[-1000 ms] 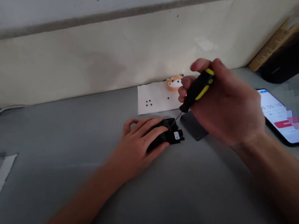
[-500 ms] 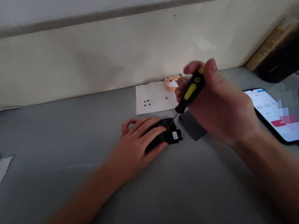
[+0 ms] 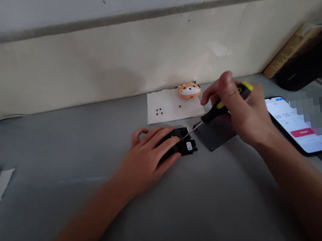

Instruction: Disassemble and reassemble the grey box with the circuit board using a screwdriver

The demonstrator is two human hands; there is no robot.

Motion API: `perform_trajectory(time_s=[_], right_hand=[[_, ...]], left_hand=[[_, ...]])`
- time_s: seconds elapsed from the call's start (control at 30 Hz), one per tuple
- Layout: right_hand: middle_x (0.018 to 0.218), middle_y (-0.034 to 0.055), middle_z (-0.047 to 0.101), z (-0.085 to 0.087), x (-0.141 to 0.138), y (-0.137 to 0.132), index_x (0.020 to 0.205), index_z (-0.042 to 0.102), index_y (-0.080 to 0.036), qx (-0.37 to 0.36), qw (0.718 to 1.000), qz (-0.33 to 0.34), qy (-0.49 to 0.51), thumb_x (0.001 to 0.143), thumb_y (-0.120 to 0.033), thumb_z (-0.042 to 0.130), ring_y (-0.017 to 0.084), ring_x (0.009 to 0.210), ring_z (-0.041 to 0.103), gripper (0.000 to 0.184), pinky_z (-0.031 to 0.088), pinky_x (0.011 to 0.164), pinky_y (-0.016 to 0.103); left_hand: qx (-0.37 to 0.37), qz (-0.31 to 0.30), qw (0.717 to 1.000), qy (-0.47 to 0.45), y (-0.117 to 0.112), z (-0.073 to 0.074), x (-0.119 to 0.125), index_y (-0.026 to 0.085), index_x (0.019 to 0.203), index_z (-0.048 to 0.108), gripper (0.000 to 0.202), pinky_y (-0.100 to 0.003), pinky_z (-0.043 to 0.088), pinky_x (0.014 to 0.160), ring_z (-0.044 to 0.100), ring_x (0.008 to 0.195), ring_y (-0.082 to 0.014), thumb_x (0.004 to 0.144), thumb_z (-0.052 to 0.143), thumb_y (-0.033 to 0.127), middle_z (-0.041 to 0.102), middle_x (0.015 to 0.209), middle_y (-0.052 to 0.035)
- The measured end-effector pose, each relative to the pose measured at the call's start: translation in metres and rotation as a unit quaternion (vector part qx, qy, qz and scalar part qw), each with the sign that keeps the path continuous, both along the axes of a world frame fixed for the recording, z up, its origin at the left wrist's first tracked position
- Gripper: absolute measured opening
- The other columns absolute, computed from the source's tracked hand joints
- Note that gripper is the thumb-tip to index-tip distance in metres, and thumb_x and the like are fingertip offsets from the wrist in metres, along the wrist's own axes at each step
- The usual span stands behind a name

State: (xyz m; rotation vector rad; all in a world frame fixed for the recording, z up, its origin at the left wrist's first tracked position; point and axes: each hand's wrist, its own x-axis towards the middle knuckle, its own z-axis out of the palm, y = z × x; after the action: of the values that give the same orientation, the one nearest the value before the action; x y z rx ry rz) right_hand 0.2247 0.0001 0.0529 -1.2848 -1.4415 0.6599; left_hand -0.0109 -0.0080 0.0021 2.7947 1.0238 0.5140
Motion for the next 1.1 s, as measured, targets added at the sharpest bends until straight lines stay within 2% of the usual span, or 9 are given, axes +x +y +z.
perform_trajectory(time_s=[0.07, 0.13, 0.27, 0.53, 0.73, 0.9, 1.03, 1.1], right_hand=[[0.059, -0.0007, 0.045, -0.001, 0.003, 0.003, 0.071, 0.067, -0.024, 0.026, 0.999, -0.020, 0.037, 0.093, -0.070, 0.051, 0.013, 0.051, 0.039, 0.054, 0.031, 0.048, 0.031], [0.060, -0.0006, 0.048, -0.004, 0.005, 0.006, 0.072, 0.065, -0.024, 0.062, 0.996, -0.043, 0.038, 0.093, -0.067, 0.055, 0.014, 0.055, 0.045, 0.049, 0.037, 0.051, 0.031], [0.065, -0.0004, 0.056, -0.006, 0.003, 0.009, 0.072, 0.064, -0.022, 0.072, 0.990, -0.106, -0.065, 0.094, -0.062, 0.058, 0.013, 0.061, 0.051, 0.046, 0.041, 0.059, 0.030], [0.069, 0.0018, 0.067, -0.010, -0.001, 0.008, 0.074, 0.066, -0.020, 0.072, 0.983, -0.096, -0.141, 0.098, -0.063, 0.049, 0.015, 0.064, 0.061, 0.052, 0.042, 0.060, 0.029], [0.074, 0.0034, 0.071, -0.013, -0.006, 0.009, 0.074, 0.067, -0.021, 0.056, 0.986, -0.086, -0.129, 0.096, -0.063, 0.053, 0.015, 0.069, 0.063, 0.049, 0.045, 0.061, 0.028], [0.062, 0.0013, 0.062, -0.010, -0.008, 0.008, 0.070, 0.064, -0.021, 0.071, 0.993, -0.076, -0.059, 0.094, -0.071, 0.048, 0.014, 0.060, 0.060, 0.058, 0.043, 0.055, 0.028], [0.054, -0.0012, 0.050, -0.009, -0.008, 0.007, 0.069, 0.064, -0.021, 0.063, 0.997, -0.048, -0.010, 0.091, -0.078, 0.043, 0.011, 0.046, 0.048, 0.064, 0.037, 0.046, 0.029], [0.053, -0.0012, 0.048, -0.010, -0.009, 0.006, 0.068, 0.063, -0.022, 0.050, 0.998, -0.025, 0.014, 0.090, -0.079, 0.042, 0.010, 0.043, 0.045, 0.065, 0.034, 0.043, 0.028]], left_hand=[[-0.007, 0.002, 1.000, 0.001, 0.000, 0.001, 0.000, 0.025, 0.127, 0.066, 0.033, -0.047, 0.035, 0.110, 0.061, 0.127, -0.0268, 0.109, 0.042, 0.037, 0.064, 0.142, -0.0092], [-0.018, 0.001, 1.000, 0.000, 0.000, 0.001, -0.001, 0.026, 0.128, 0.065, 0.031, -0.047, 0.034, 0.111, 0.060, 0.129, -0.0270, 0.108, 0.044, 0.038, 0.063, 0.143, -0.0085], [-0.027, -0.012, 1.000, -0.001, 0.002, 0.002, -0.004, 0.027, 0.131, 0.064, 0.031, -0.048, 0.034, 0.113, 0.056, 0.133, -0.0272, 0.106, 0.050, 0.039, 0.061, 0.147, -0.0072], [-0.049, -0.013, 0.999, 0.003, 0.002, 0.000, -0.005, 0.027, 0.136, 0.061, 0.035, -0.049, 0.031, 0.117, 0.053, 0.136, -0.0277, 0.107, 0.045, 0.040, 0.060, 0.147, -0.0084], [-0.072, 0.017, 0.994, -0.081, 0.002, 0.005, -0.008, 0.027, 0.139, 0.056, 0.036, -0.049, 0.034, 0.116, 0.050, 0.139, -0.0253, 0.108, 0.036, 0.032, 0.061, 0.146, -0.0061], [-0.046, 0.102, 0.978, -0.175, 0.009, 0.002, -0.011, 0.025, 0.130, 0.060, 0.032, -0.045, 0.041, 0.113, 0.054, 0.131, -0.0242, 0.107, 0.039, 0.031, 0.067, 0.133, -0.0053], [-0.041, 0.138, 0.973, -0.183, 0.012, -0.001, -0.011, 0.026, 0.123, 0.065, 0.030, -0.047, 0.043, 0.112, 0.056, 0.124, -0.0254, 0.105, 0.044, 0.035, 0.069, 0.125, -0.0043], [-0.041, 0.145, 0.971, -0.185, 0.013, -0.002, -0.011, 0.027, 0.121, 0.067, 0.028, -0.047, 0.044, 0.111, 0.057, 0.122, -0.0257, 0.104, 0.047, 0.037, 0.070, 0.123, -0.0040]])
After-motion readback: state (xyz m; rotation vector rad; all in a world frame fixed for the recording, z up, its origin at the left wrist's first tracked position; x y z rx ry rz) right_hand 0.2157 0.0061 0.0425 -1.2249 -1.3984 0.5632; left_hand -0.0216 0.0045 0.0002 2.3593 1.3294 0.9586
